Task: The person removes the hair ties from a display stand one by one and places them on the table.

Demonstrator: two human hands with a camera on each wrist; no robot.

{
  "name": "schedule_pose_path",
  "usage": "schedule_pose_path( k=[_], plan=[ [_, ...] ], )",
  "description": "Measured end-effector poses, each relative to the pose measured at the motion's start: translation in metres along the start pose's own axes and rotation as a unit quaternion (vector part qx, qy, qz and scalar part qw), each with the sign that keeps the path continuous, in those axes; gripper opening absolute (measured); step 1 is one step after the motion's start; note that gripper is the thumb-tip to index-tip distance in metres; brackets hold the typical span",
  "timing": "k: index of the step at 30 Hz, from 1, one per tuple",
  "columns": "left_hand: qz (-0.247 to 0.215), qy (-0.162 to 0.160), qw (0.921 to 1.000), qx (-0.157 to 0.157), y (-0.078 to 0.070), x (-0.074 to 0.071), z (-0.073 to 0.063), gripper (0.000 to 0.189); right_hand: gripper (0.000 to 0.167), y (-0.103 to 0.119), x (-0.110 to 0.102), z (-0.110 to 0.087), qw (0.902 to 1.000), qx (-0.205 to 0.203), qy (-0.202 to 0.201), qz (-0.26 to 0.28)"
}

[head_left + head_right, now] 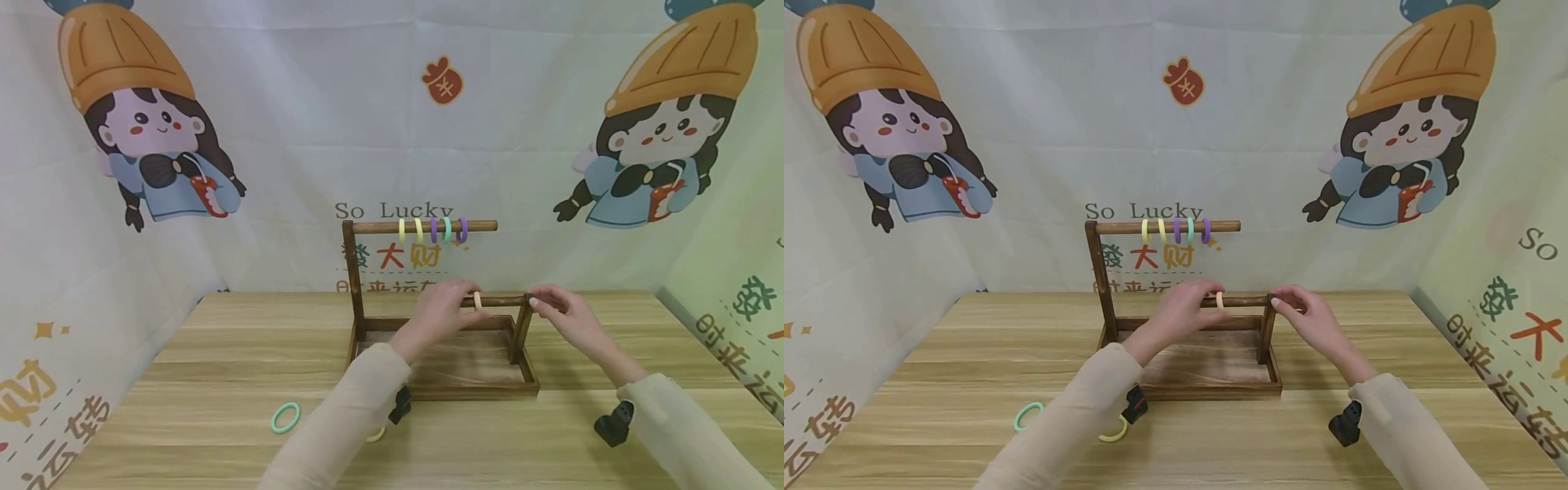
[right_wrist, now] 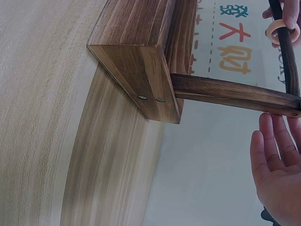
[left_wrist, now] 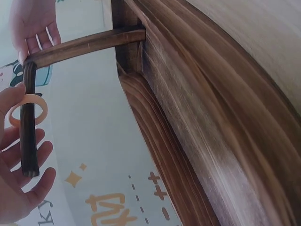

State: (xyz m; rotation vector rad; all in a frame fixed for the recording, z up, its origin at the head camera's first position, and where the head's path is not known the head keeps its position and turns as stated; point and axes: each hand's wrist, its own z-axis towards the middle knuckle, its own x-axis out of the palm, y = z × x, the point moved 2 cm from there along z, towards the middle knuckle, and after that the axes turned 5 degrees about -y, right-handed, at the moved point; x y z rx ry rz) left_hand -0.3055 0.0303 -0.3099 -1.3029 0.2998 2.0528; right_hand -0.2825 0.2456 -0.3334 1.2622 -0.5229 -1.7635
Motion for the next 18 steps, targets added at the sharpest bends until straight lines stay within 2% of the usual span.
schedule_pose_path(
  k=[5, 11, 18],
  plan=[
    [-0.027, -0.023, 0.9994, 0.001, 0.008, -0.005, -0.005, 0.045, 0.037, -0.002, 0.000, 0.000, 1.0000, -0.002, -0.001, 0.000],
    [-0.079, -0.026, 0.9962, -0.025, 0.017, -0.009, -0.013, 0.043, 0.036, -0.001, 0.000, 0.000, 1.0000, 0.000, 0.002, 0.002],
    [-0.135, -0.033, 0.9886, -0.059, 0.031, -0.009, -0.022, 0.043, 0.037, -0.001, 0.000, 0.000, 1.0000, -0.003, -0.002, -0.002]
  ],
)
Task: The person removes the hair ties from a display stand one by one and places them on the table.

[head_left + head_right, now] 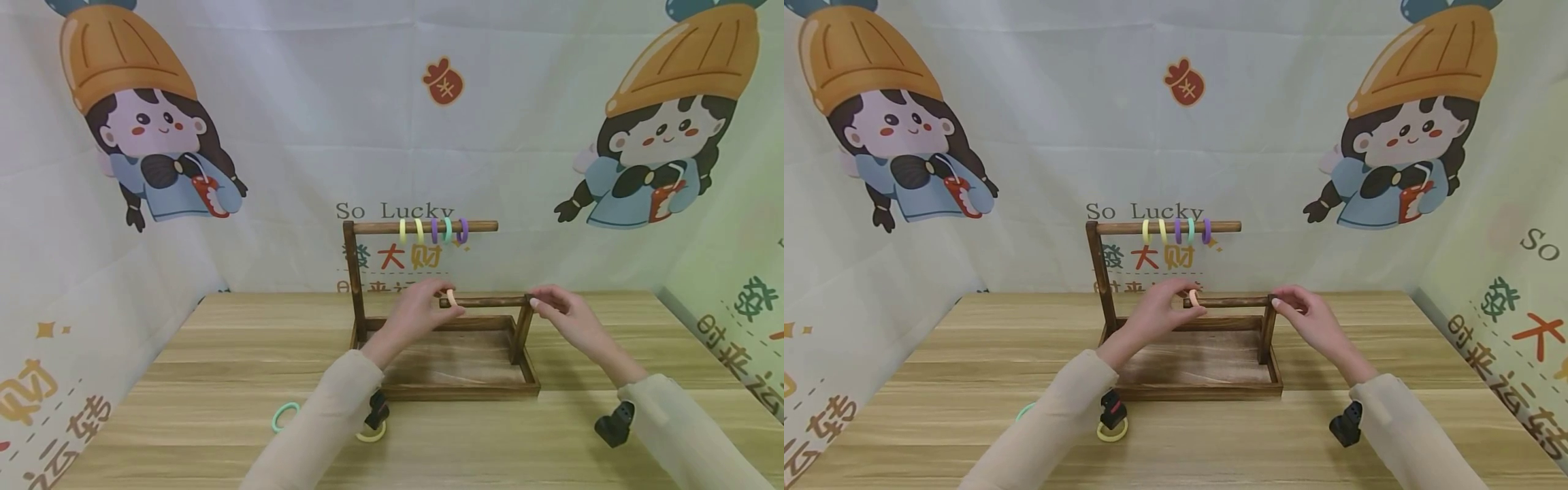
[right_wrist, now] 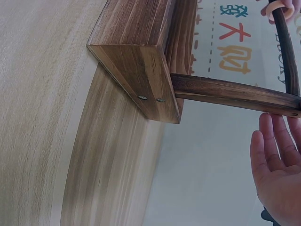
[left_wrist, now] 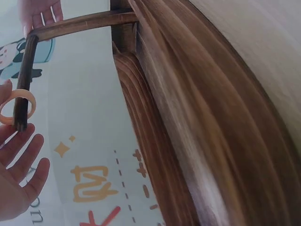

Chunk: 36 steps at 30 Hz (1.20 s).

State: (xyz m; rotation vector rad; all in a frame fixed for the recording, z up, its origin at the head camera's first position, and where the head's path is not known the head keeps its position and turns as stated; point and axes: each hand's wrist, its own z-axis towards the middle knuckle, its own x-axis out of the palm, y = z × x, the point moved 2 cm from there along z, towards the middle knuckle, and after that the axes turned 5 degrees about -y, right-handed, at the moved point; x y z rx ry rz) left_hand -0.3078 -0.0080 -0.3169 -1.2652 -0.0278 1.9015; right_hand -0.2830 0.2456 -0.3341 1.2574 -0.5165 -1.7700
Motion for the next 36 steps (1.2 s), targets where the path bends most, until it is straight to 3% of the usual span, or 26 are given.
schedule_pose_path(
  k=[3, 12, 18, 25, 30, 36],
  plan=[
    [-0.018, -0.004, 0.9997, -0.016, 0.007, -0.002, -0.004, 0.043, 0.036, -0.001, 0.000, 0.001, 1.0000, -0.002, -0.002, -0.002],
    [-0.049, -0.026, 0.9982, -0.023, 0.026, -0.009, -0.017, 0.037, 0.037, -0.002, 0.000, 0.001, 1.0000, -0.002, -0.002, -0.005],
    [-0.083, -0.017, 0.9959, -0.030, 0.034, -0.010, -0.029, 0.032, 0.038, -0.003, -0.001, 0.000, 0.9999, -0.008, -0.003, -0.009],
    [-0.159, -0.005, 0.9867, -0.036, 0.036, -0.012, -0.041, 0.027, 0.037, 0.001, 0.000, 0.000, 1.0000, -0.004, -0.002, -0.001],
    [-0.215, 0.012, 0.9757, -0.039, 0.034, -0.011, -0.048, 0.029, 0.036, 0.002, -0.001, 0.000, 1.0000, -0.001, 0.001, 0.003],
    [-0.247, 0.021, 0.9679, -0.038, 0.033, -0.009, -0.057, 0.032, 0.037, -0.002, 0.000, 0.001, 1.0000, -0.001, 0.000, -0.005]
  ],
)
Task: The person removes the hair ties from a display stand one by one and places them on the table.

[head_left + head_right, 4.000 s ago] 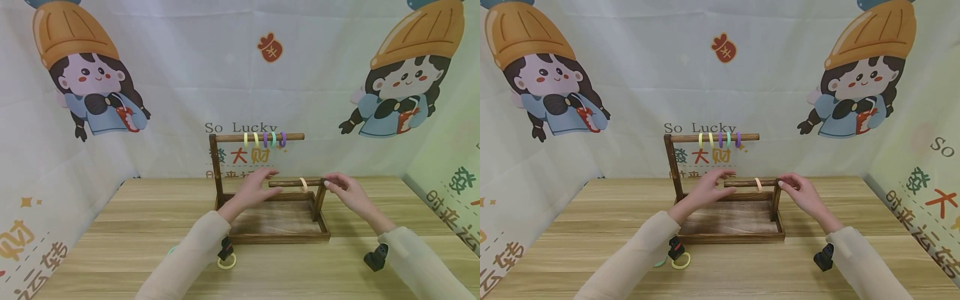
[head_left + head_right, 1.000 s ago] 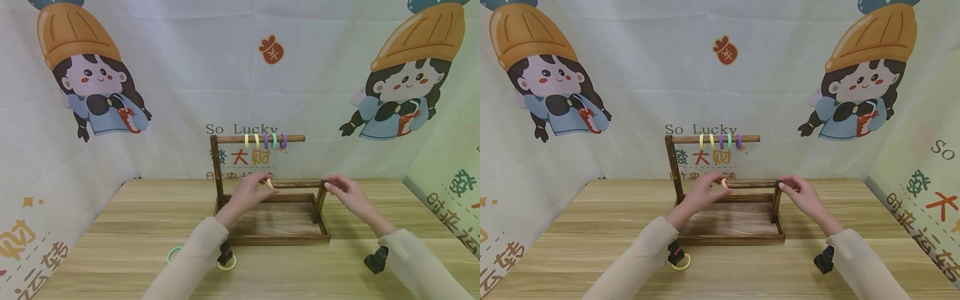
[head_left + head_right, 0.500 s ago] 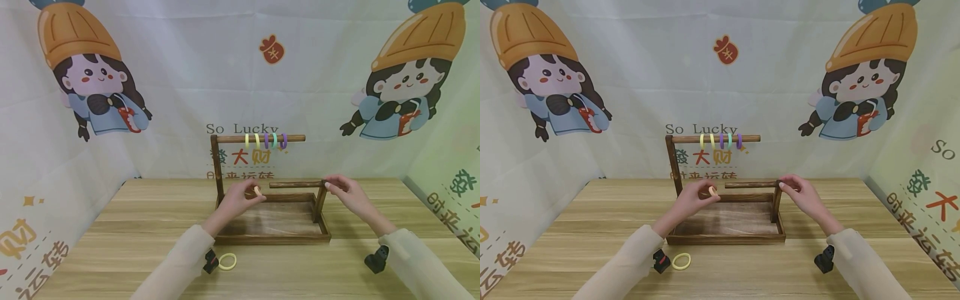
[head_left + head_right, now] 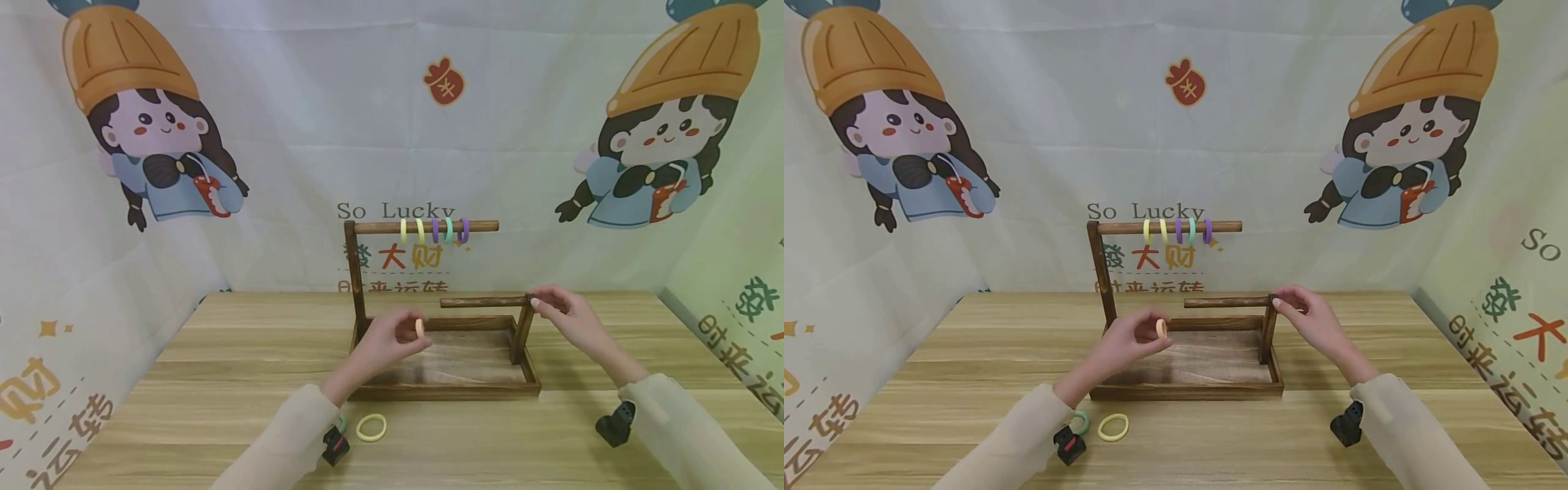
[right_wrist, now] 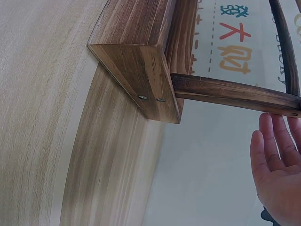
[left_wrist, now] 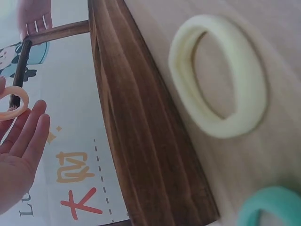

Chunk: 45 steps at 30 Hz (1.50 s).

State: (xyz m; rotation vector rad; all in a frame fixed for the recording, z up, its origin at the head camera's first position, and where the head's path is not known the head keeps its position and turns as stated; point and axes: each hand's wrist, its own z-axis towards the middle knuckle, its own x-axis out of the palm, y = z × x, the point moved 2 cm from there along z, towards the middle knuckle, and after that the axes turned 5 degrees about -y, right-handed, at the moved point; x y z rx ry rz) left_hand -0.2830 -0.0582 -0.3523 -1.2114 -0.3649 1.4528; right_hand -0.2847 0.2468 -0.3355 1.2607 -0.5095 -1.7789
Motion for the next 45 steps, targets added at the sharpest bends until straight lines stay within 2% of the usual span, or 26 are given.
schedule_pose_path(
  k=[7, 13, 24, 30, 35, 39, 45],
  plan=[
    [0.033, 0.016, 0.9993, 0.003, 0.001, 0.002, -0.011, 0.032, 0.038, -0.002, 0.000, 0.000, 1.0000, 0.002, 0.001, -0.003],
    [0.025, 0.029, 0.9992, 0.005, 0.004, 0.003, -0.016, 0.033, 0.039, -0.002, 0.000, 0.000, 1.0000, 0.005, 0.002, 0.000],
    [0.058, 0.038, 0.9976, 0.008, 0.003, 0.005, -0.024, 0.039, 0.039, -0.001, 0.000, -0.001, 0.9999, 0.009, 0.003, -0.004],
    [0.059, 0.047, 0.9971, 0.008, 0.002, 0.006, -0.029, 0.032, 0.040, -0.001, 0.000, -0.001, 0.9999, 0.011, 0.004, -0.001],
    [0.074, 0.058, 0.9949, 0.035, 0.003, 0.007, -0.033, 0.028, 0.040, -0.002, 0.000, 0.000, 0.9999, 0.011, 0.004, -0.001],
    [0.081, 0.073, 0.9918, 0.066, 0.004, 0.007, -0.037, 0.031, 0.040, -0.002, 0.000, 0.000, 0.9999, 0.009, 0.004, 0.004],
    [0.086, 0.100, 0.9870, 0.092, 0.005, 0.010, -0.044, 0.033, 0.040, -0.002, -0.001, 0.000, 1.0000, 0.008, 0.002, 0.005]
  ],
)
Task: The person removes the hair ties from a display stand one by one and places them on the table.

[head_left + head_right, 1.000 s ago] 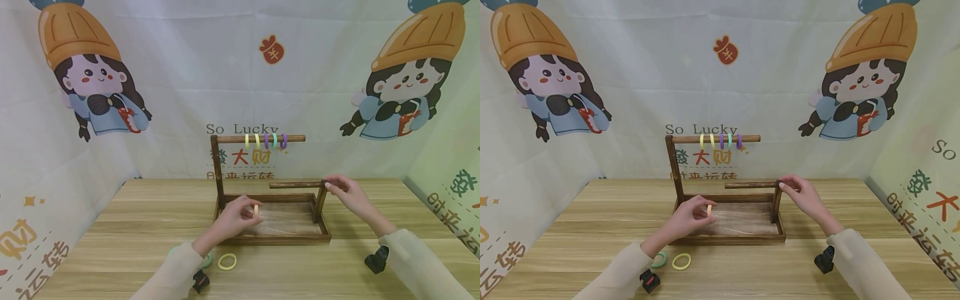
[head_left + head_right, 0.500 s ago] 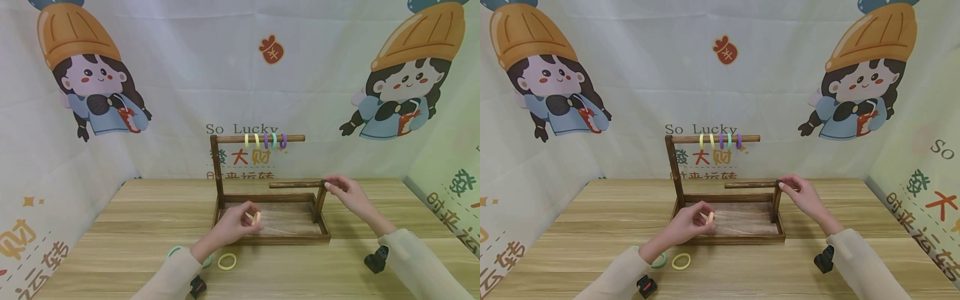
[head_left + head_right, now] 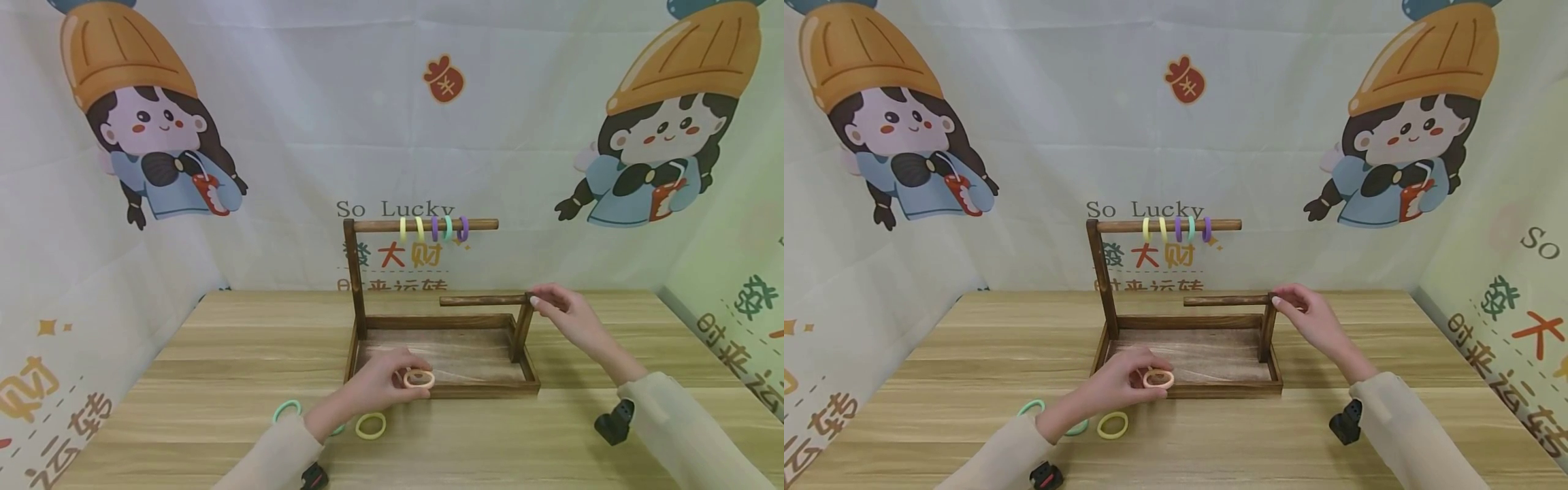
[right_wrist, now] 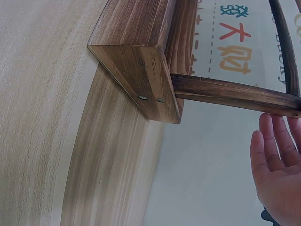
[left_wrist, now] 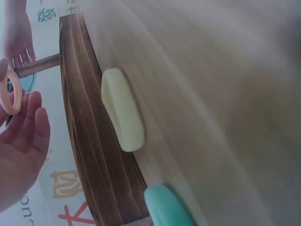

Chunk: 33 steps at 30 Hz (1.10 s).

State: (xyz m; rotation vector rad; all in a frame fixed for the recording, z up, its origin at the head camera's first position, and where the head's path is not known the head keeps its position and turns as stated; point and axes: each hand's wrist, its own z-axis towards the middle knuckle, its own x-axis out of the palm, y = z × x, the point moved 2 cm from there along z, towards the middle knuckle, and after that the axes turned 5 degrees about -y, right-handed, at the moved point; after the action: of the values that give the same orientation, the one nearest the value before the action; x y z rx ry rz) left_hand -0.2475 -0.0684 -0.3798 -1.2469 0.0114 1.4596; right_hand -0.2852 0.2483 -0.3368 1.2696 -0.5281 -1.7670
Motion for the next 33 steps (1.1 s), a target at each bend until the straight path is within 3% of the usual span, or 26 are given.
schedule_pose_path(
  k=[4, 9, 13, 20, 25, 33],
  plan=[
    [0.015, 0.010, 0.9995, 0.027, -0.001, 0.003, -0.004, 0.033, 0.040, 0.001, 0.000, 0.000, 1.0000, -0.002, 0.000, 0.003],
    [0.065, 0.041, 0.9966, 0.031, -0.005, 0.007, -0.011, 0.031, 0.040, 0.001, 0.000, 0.000, 1.0000, -0.001, 0.000, -0.004],
    [0.084, 0.072, 0.9935, 0.025, -0.009, 0.010, -0.014, 0.031, 0.040, 0.000, 0.000, 0.000, 1.0000, -0.003, -0.001, -0.008],
    [0.081, 0.134, 0.9873, -0.028, -0.011, 0.015, -0.018, 0.032, 0.040, 0.001, 0.000, 0.000, 0.9999, 0.000, -0.001, -0.010],
    [0.087, 0.147, 0.9845, -0.040, -0.010, 0.017, -0.019, 0.028, 0.040, 0.002, 0.000, 0.000, 1.0000, 0.001, 0.000, -0.008],
    [0.139, 0.154, 0.9783, -0.007, -0.007, 0.023, -0.018, 0.028, 0.039, 0.002, 0.000, 0.000, 1.0000, 0.000, 0.001, -0.008]
  ],
)
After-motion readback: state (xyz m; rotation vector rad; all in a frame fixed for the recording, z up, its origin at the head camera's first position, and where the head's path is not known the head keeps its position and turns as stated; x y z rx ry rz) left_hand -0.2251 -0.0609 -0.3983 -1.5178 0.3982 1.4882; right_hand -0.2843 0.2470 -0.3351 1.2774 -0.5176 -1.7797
